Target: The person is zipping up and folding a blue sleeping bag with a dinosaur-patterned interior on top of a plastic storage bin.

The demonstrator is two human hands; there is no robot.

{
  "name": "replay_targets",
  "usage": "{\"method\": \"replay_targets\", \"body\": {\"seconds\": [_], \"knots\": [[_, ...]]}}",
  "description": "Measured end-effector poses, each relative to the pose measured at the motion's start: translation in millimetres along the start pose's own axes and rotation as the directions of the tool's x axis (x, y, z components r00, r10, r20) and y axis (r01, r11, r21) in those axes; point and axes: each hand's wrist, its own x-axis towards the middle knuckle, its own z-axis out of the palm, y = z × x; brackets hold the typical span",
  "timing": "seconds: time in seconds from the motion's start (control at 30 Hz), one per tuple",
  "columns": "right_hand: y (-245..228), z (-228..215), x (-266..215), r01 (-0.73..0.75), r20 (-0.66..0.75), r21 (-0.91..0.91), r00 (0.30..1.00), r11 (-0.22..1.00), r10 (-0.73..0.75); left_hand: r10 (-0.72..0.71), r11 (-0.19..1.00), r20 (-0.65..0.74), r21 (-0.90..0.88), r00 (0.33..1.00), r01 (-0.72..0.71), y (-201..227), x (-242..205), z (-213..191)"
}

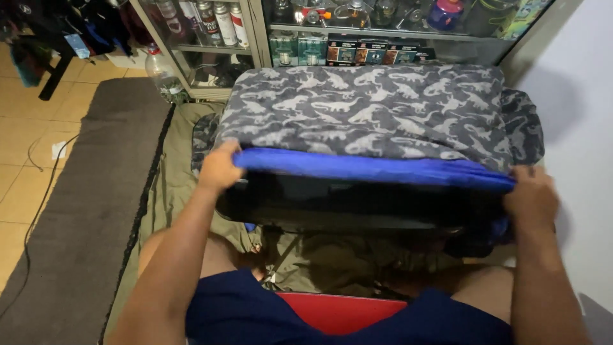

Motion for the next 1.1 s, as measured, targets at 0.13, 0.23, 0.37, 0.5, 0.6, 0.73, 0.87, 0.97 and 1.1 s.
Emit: {"method": "replay_targets", "body": {"seconds": [0.13, 0.23, 0.37, 0.5, 0.6, 0.73, 0.87, 0.97, 1.1], "knots": [[78.2, 53.7, 9.7, -0.110, -0.131, 0.194, 0.982, 0.975, 0.137, 0.170, 0.920, 0.012, 0.357, 0.985, -0.164, -17.0, -4.2, 38.5], [95.2, 62.0, 4.7, -0.163, -0.178, 0.203, 0.964, 0.965, 0.200, 0.151, 0.886, -0.204, 0.463, 0.967, -0.041, -32.5, -2.6, 50.4], [84.7, 74.0, 7.6, -0.119, -0.254, 0.430, 0.935, 0.895, 0.246, -0.181, 0.940, -0.139, 0.266, 0.974, 0.213, -72.1, 11.3, 52.9], [71.6, 52.5, 13.8, -0.445, 0.176, 0.769, 0.837, 0.459, 0.518, -0.289, 0.945, -0.037, -0.170, 0.957, 0.279, -104.1, 26.5, 52.0], [88.2, 52.4, 12.5, -0.425, 0.204, 0.635, 0.898, 0.645, 0.391, -0.390, 0.817, 0.076, -0.431, 0.918, 0.383, -55.1, 11.3, -4.7], [96.9, 63.6, 16.3, -0.436, 0.356, 0.264, 0.873, 0.861, 0.333, -0.329, 0.937, 0.332, -0.002, 0.884, 0.350, 13.2, -12.8, -66.5], [80.0, 48.2, 16.5, -0.472, 0.375, 0.130, 0.837, 0.872, 0.398, -0.068, 0.968, 0.225, 0.249, 0.972, 0.010, -38.8, -6.9, -11.7], [73.3, 43.4, 16.9, -0.419, 0.275, 0.029, 0.876, 0.908, 0.395, 0.071, 0.851, -0.252, 0.520, 0.965, 0.073, -49.3, -12.9, -18.3], [96.6, 64.4, 17.5, -0.120, -0.170, 0.063, 0.977, 0.991, 0.129, 0.015, 0.841, -0.636, 0.425, 0.771, 0.334, -77.1, -19.7, -22.5]]}}
